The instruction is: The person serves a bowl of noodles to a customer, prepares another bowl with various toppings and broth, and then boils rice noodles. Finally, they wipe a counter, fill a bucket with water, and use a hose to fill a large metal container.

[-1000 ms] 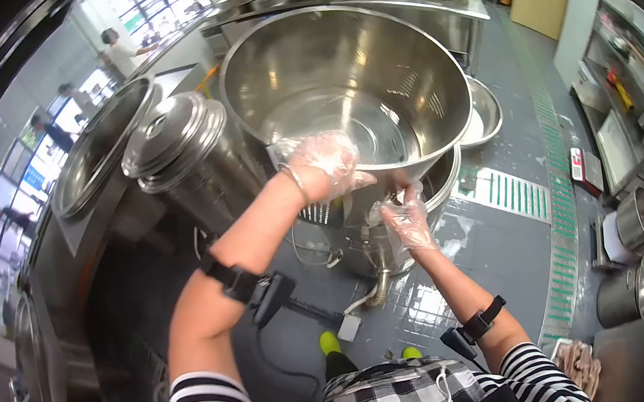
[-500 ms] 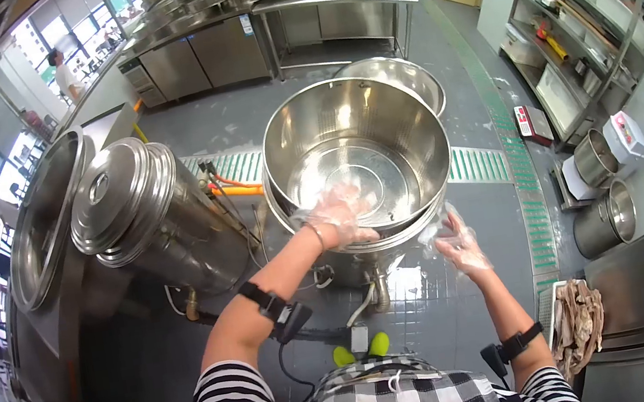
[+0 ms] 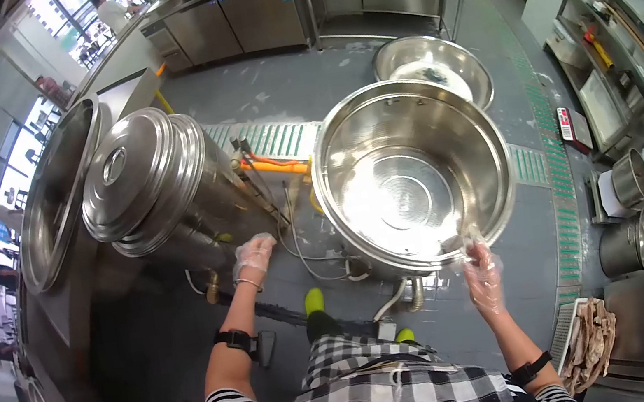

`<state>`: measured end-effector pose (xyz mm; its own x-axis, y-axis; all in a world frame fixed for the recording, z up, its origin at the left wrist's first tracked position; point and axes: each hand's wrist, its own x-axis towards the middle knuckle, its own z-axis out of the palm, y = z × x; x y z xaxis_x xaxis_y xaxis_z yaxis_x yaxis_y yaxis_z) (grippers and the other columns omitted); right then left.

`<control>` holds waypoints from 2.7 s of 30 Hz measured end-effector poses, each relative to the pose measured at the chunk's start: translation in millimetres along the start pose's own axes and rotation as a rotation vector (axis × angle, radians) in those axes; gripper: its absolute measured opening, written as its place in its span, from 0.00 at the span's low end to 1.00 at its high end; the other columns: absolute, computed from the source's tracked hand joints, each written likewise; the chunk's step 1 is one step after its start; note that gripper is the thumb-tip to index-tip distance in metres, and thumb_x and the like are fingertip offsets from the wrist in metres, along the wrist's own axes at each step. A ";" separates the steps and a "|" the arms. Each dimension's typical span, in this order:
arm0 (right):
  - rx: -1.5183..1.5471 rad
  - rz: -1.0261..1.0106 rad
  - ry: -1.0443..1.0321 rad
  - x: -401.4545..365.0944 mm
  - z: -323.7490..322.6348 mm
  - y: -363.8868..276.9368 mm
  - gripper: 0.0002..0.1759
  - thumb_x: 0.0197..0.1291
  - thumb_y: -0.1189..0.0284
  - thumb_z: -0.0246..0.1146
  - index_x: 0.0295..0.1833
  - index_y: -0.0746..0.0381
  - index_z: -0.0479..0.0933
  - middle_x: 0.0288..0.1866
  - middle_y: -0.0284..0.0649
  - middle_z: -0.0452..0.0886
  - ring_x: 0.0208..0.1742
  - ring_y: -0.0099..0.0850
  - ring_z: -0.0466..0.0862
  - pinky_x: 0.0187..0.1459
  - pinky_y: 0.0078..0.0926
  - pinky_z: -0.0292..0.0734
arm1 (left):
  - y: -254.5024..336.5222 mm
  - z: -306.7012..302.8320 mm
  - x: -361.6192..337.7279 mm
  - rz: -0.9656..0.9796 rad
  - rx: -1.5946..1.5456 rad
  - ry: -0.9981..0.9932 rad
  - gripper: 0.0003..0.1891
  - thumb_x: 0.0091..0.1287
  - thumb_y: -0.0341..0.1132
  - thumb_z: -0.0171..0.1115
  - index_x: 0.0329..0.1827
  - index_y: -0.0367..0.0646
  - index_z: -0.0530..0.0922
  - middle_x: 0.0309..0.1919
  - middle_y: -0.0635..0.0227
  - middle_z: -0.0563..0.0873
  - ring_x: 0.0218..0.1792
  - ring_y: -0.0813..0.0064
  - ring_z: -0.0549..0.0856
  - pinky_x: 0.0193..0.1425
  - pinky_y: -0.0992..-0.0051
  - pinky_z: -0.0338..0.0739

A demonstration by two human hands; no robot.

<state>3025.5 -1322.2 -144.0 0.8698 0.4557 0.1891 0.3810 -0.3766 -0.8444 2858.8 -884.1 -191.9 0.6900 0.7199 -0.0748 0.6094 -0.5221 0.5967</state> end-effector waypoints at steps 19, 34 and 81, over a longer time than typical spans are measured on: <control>-0.567 0.391 0.200 55.5 153.0 -12.4 0.16 0.56 0.71 0.52 0.49 0.67 0.70 0.34 0.46 0.77 0.32 0.35 0.76 0.35 0.27 0.70 | -48.7 123.6 399.8 0.205 1.095 -0.348 0.13 0.60 0.39 0.49 0.37 0.48 0.82 0.36 0.67 0.83 0.35 0.70 0.83 0.37 0.74 0.75; -0.706 0.426 0.211 71.9 156.1 -30.8 0.14 0.54 0.66 0.52 0.43 0.61 0.74 0.29 0.44 0.75 0.31 0.41 0.73 0.33 0.35 0.67 | -102.3 172.0 487.6 -0.112 0.082 -0.671 0.05 0.49 0.32 0.58 0.21 0.41 0.74 0.11 0.70 0.70 0.10 0.77 0.68 0.13 0.75 0.62; -0.798 0.675 -0.054 247.4 239.8 -73.6 0.24 0.55 0.73 0.49 0.58 0.66 0.58 0.37 0.51 0.77 0.37 0.44 0.80 0.38 0.37 0.75 | 57.5 62.4 245.6 0.930 0.042 -0.494 0.19 0.65 0.49 0.40 0.32 0.48 0.78 0.30 0.61 0.80 0.34 0.59 0.78 0.36 0.64 0.72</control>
<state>3137.4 -988.4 -155.2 0.9711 -0.0196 -0.2379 -0.0654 -0.9804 -0.1861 3087.7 -765.8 -225.8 0.9694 -0.2338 0.0749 -0.2350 -0.7953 0.5588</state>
